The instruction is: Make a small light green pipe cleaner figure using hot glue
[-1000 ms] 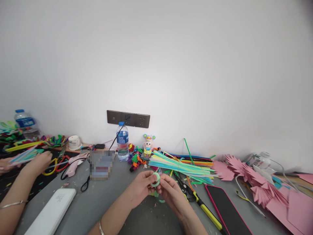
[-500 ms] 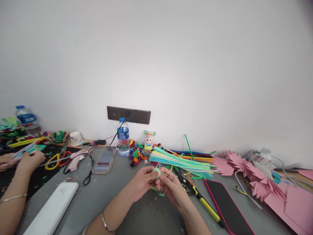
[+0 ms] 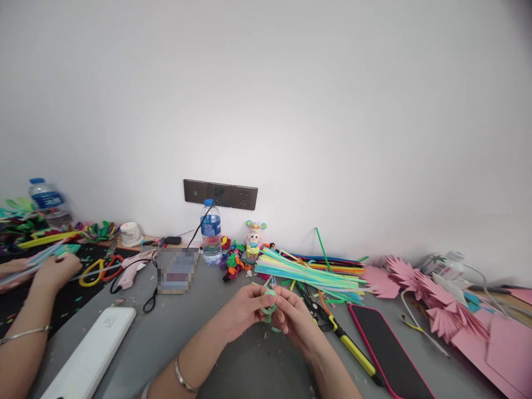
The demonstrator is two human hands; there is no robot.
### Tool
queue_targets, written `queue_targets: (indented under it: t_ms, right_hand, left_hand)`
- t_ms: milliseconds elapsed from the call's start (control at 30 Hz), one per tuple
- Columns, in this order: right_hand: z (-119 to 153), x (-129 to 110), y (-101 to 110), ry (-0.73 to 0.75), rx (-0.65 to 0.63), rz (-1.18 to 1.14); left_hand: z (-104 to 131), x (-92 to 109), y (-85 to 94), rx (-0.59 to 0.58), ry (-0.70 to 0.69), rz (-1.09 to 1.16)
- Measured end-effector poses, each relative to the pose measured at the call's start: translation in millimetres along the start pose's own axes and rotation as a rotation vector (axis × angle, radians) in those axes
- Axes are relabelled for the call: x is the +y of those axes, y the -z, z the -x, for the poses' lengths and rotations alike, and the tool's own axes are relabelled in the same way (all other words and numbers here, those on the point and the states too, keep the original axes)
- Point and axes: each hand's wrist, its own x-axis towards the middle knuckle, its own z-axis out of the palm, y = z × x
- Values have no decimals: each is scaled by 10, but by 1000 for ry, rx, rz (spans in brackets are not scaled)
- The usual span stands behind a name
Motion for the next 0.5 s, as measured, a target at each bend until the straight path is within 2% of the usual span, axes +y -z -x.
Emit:
queue_targets:
  t_ms: [300, 500]
  right_hand:
    - [25, -37, -4, -29, 15, -77]
    - [29, -45, -5, -22, -5, -122]
  left_hand:
    - [13, 61, -43, -47, -60, 52]
    - [-3, 20, -9, -14, -68, 65]
